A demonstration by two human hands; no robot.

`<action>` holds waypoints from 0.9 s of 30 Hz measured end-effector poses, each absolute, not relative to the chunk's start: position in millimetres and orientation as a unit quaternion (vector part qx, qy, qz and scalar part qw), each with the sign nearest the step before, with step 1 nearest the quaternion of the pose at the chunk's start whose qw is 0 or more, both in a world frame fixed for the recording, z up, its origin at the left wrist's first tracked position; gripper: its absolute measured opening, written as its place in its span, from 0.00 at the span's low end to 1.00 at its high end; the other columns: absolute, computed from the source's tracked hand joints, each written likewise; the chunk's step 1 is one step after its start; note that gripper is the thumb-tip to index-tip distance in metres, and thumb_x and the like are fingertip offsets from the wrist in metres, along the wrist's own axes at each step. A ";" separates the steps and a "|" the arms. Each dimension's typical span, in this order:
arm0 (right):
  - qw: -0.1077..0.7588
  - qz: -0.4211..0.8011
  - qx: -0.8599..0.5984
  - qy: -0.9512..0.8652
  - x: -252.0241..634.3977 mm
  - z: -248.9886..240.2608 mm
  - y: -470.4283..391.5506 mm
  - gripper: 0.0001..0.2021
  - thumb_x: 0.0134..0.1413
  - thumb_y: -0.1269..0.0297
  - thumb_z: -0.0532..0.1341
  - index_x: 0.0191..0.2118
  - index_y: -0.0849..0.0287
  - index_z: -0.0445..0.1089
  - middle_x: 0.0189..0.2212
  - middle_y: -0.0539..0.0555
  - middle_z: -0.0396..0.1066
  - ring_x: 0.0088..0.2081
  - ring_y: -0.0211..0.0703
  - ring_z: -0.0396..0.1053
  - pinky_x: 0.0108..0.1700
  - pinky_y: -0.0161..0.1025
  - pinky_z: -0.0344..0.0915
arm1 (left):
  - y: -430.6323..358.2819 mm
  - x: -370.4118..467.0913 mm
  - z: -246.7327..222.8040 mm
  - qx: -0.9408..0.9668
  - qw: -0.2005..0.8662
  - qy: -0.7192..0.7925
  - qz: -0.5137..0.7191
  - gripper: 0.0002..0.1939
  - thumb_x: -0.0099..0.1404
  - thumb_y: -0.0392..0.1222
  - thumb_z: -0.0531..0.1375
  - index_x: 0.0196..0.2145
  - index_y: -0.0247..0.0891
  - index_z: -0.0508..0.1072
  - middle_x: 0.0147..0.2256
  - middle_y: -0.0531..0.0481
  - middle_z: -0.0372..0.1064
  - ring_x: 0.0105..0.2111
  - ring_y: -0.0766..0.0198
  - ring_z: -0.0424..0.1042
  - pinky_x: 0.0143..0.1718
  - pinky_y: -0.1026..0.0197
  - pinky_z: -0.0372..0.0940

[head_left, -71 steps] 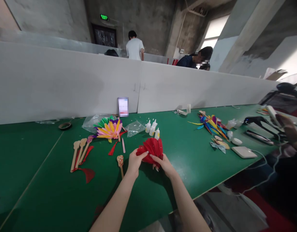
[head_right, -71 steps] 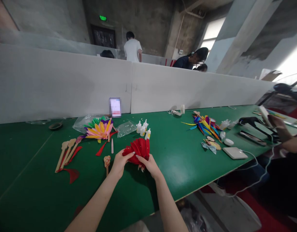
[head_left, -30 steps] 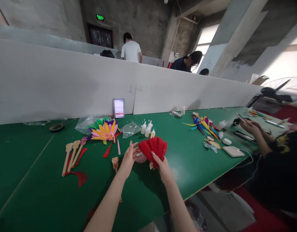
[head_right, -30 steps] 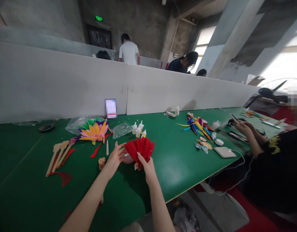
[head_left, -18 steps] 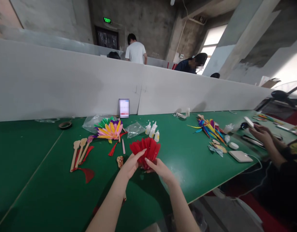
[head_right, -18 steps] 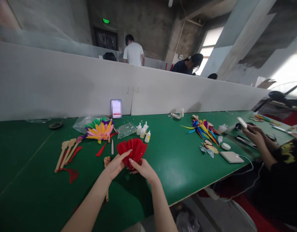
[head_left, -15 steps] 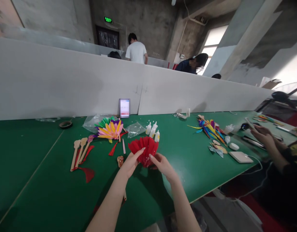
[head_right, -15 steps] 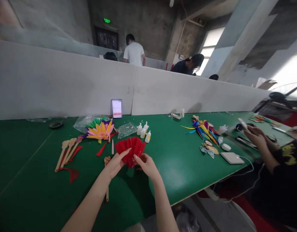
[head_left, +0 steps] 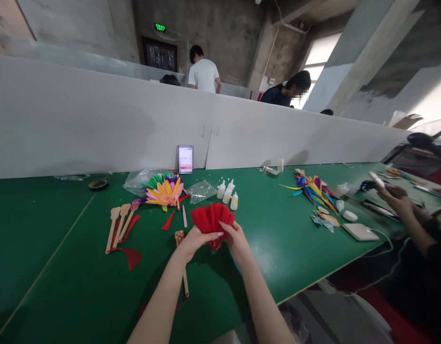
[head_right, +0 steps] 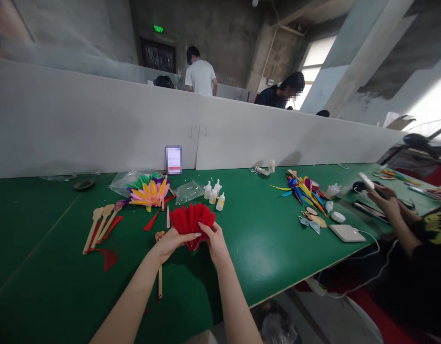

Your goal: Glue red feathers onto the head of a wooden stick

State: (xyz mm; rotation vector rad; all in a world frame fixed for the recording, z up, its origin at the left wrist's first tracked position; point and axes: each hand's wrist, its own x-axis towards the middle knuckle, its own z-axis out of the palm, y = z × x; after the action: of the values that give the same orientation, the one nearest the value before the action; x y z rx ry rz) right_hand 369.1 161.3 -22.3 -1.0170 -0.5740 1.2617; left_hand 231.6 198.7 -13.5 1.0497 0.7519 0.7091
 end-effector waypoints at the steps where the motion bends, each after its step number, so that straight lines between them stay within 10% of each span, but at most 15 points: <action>1: 0.655 0.555 -0.450 -0.245 369.1 -23.4 161.9 0.15 0.35 0.62 0.70 0.34 0.59 0.74 0.32 0.52 0.76 0.33 0.43 0.72 0.36 0.37 0.65 | 198.8 232.6 -14.7 0.484 0.733 0.349 0.327 0.29 0.45 0.41 0.69 0.46 0.35 0.71 0.46 0.41 0.71 0.46 0.53 0.69 0.43 0.57 0.66; 27: 0.613 0.574 -0.480 -0.254 374.6 -34.8 162.0 0.17 0.30 0.59 0.72 0.30 0.63 0.75 0.26 0.53 0.76 0.26 0.41 0.72 0.31 0.35 0.65 | 201.6 230.7 -17.2 0.471 0.724 0.424 0.273 0.24 0.40 0.41 0.70 0.37 0.32 0.73 0.33 0.43 0.75 0.32 0.56 0.74 0.30 0.59 0.68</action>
State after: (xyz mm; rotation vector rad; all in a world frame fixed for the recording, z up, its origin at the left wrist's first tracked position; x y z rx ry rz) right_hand 374.6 162.0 -34.8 -1.1072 -0.5867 1.3229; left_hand 230.7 201.6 -17.2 1.0391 0.9369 0.6016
